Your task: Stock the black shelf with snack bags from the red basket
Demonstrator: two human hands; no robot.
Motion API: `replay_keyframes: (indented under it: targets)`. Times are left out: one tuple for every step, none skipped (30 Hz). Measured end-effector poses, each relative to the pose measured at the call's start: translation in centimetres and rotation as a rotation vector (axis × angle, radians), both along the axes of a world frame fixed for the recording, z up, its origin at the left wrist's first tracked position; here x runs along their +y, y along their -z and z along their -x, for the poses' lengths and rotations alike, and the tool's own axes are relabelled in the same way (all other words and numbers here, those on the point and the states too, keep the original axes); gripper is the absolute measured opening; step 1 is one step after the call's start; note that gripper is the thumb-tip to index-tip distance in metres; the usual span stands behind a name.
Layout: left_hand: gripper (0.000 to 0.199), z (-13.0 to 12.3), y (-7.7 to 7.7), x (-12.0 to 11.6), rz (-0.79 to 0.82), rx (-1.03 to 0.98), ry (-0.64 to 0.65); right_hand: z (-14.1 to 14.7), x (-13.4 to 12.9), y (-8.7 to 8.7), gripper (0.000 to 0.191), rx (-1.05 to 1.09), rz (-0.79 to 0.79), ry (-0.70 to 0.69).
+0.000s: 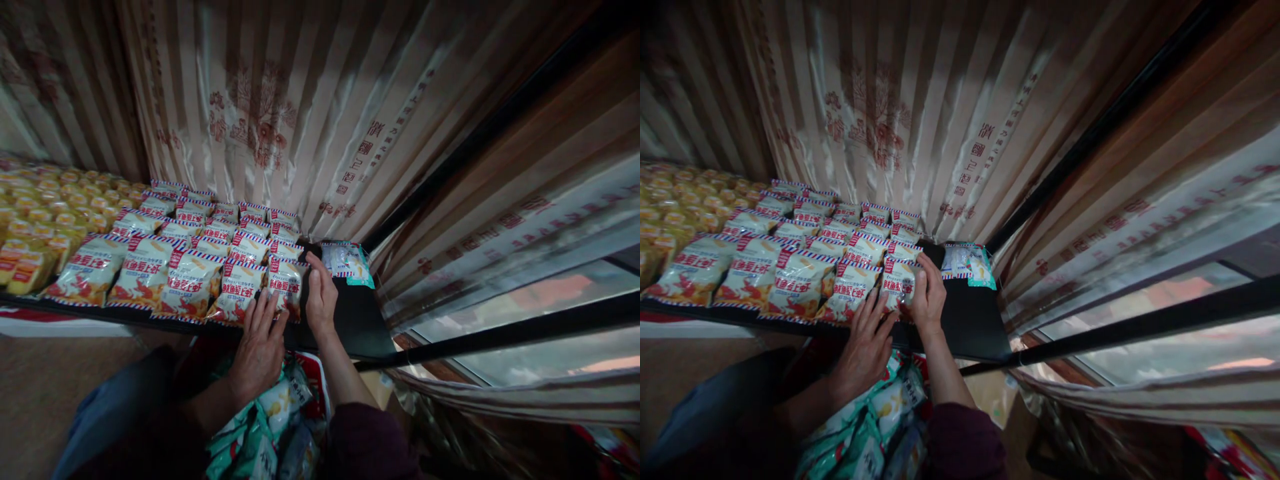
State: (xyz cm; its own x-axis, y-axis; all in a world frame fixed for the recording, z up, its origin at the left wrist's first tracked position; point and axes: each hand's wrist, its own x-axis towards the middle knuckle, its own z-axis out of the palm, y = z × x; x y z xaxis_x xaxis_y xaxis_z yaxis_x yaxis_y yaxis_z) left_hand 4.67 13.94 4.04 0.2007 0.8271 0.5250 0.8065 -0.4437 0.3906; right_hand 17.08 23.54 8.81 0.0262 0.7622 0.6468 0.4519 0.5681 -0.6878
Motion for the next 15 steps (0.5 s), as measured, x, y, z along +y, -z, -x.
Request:
replay_keyframes:
  targets:
    - [0.046, 0.4, -0.1, -0.3, -0.016, -0.021, -0.027, 0.4, -1.0, -0.1, 0.035, 0.014, 0.000, -0.005]
    - [0.044, 0.7, -0.2, -0.6, -0.033, -0.043, -0.052, 0.9, -2.1, -0.3, 0.035, 0.024, 0.016, -0.031]
    - [0.042, 1.1, -0.2, -1.0, -0.051, -0.064, -0.073, 1.5, -3.1, -0.3, 0.035, 0.042, 0.039, -0.055]
    - [0.042, 1.4, -0.3, -1.3, -0.067, -0.079, -0.089, 2.1, -4.1, -0.3, 0.035, 0.056, 0.079, -0.083]
    - [0.041, 1.7, -0.3, -1.6, -0.079, -0.089, -0.102, 2.7, -5.0, -0.3, 0.035, 0.063, 0.121, -0.108]
    - [0.041, 2.0, -0.2, -1.8, -0.088, -0.095, -0.114, 3.3, -5.8, -0.1, 0.035, 0.062, 0.165, -0.128]
    - [0.041, 2.2, -0.1, -2.1, -0.093, -0.099, -0.130, 3.8, -6.6, 0.0, 0.035, 0.054, 0.208, -0.145]
    - [0.041, 2.5, 0.0, -2.3, -0.097, -0.102, -0.148, 4.4, -7.2, 0.2, 0.036, 0.045, 0.250, -0.153]
    - [0.042, 2.8, 0.2, -2.4, -0.104, -0.105, -0.168, 4.9, -7.7, 0.4, 0.037, 0.029, 0.295, -0.157]
    - [0.044, 3.1, 0.5, -2.5, -0.115, -0.108, -0.187, 5.3, -8.1, 0.6, 0.038, 0.010, 0.340, -0.156]
    - [0.046, 3.4, 0.7, -2.6, -0.131, -0.108, -0.203, 5.8, -8.4, 0.8, 0.040, -0.010, 0.384, -0.152]
    - [0.047, 3.7, 1.0, -2.6, -0.147, -0.105, -0.215, 6.1, -8.6, 1.0, 0.042, -0.032, 0.426, -0.148]
    - [0.048, 3.9, 1.3, -2.6, -0.159, -0.100, -0.225, 6.5, -8.8, 1.2, 0.044, -0.050, 0.462, -0.142]
    - [0.049, 4.2, 1.5, -2.6, -0.162, -0.092, -0.235, 6.8, -8.8, 1.3, 0.046, -0.065, 0.494, -0.138]
    - [0.048, 4.5, 1.7, -2.5, -0.158, -0.083, -0.247, 7.1, -8.9, 1.3, 0.047, -0.077, 0.519, -0.135]
